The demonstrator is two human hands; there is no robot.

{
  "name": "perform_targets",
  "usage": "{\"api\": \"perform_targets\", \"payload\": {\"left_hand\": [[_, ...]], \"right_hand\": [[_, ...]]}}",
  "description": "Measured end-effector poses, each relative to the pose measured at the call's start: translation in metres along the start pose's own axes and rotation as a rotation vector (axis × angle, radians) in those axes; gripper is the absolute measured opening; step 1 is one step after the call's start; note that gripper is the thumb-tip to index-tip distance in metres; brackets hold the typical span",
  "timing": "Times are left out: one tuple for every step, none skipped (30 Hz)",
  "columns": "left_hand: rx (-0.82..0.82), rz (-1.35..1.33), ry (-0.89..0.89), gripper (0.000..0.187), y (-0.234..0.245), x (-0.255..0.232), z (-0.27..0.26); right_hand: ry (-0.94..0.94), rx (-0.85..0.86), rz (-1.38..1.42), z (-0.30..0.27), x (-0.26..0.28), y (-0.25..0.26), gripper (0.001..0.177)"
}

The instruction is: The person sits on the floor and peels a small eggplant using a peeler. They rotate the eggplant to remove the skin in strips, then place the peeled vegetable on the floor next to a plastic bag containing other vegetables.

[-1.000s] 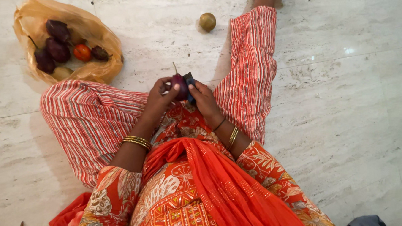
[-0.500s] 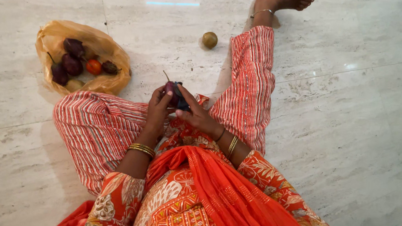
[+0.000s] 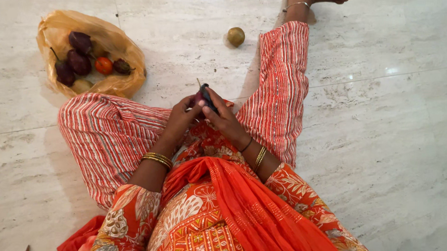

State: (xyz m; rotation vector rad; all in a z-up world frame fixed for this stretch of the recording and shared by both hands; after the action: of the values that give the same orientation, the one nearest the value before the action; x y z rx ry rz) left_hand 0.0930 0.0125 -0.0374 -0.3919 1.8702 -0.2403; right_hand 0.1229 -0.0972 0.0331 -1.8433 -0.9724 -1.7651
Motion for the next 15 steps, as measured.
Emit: {"api": "perform_targets", "payload": {"left_hand": [[0.012, 0.035, -0.033, 0.058, -0.002, -0.004, -0.001], [0.023, 0.069, -0.066, 0.058, -0.004, -0.009, -0.002], [0.035, 0.101, -0.097, 0.058, -0.006, -0.013, -0.003], [-0.014, 0.090, -0.075, 0.057, -0.002, -0.013, -0.003], [-0.063, 0.078, -0.050, 0.057, 0.001, -0.011, -0.005], [-0.112, 0.066, -0.025, 0.057, 0.005, -0.009, -0.005], [-0.133, 0.019, -0.051, 0.057, 0.007, -0.010, -0.005], [-0.155, -0.027, -0.077, 0.057, 0.011, -0.011, -0.004], [-0.177, -0.076, -0.100, 0.056, 0.014, -0.010, -0.004], [-0.198, -0.089, -0.117, 0.056, 0.019, -0.008, -0.002], [-0.219, -0.103, -0.132, 0.055, 0.024, -0.006, 0.000], [-0.241, -0.116, -0.146, 0.054, 0.028, -0.003, 0.001], [-0.247, -0.152, -0.146, 0.053, 0.030, 0.001, 0.004], [-0.253, -0.189, -0.146, 0.053, 0.031, 0.004, 0.006], [-0.259, -0.225, -0.148, 0.052, 0.032, 0.006, 0.008]], "right_hand": [[-0.032, -0.016, 0.034, 0.001, 0.000, 0.002, 0.076], [-0.065, -0.031, 0.068, 0.002, -0.001, 0.003, 0.074], [-0.102, -0.040, 0.080, 0.001, -0.002, 0.003, 0.074], [-0.139, -0.048, 0.093, 0.000, -0.003, 0.004, 0.075], [-0.179, -0.056, 0.107, -0.002, -0.006, 0.004, 0.075], [-0.127, -0.032, 0.097, 0.001, -0.001, 0.002, 0.075], [-0.081, -0.007, 0.088, 0.001, 0.003, -0.001, 0.076], [-0.035, 0.018, 0.080, 0.002, 0.005, -0.004, 0.076], [-0.013, 0.035, 0.056, 0.001, 0.004, -0.007, 0.077], [0.010, 0.052, 0.032, 0.002, 0.004, -0.009, 0.078], [0.030, 0.069, 0.010, 0.001, 0.002, -0.012, 0.079], [0.028, 0.088, -0.043, 0.001, 0.000, -0.014, 0.079], [0.027, 0.106, -0.095, 0.002, -0.002, -0.016, 0.079], [0.027, 0.125, -0.148, 0.003, -0.003, -0.018, 0.079], [0.039, 0.137, -0.148, 0.003, -0.002, -0.020, 0.079]]}}
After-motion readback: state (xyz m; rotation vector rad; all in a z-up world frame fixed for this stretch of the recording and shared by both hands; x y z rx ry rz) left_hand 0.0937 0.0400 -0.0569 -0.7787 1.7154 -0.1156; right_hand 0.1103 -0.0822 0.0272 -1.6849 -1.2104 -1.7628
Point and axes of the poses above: each hand's wrist, its own z-axis towards the middle knuckle, its own y-axis out of the back of the hand, x = y × z, the point moved 10 cm from there along z, towards the middle knuckle, and after that the axes turned 3 degrees about x, right-handed, at the moved point
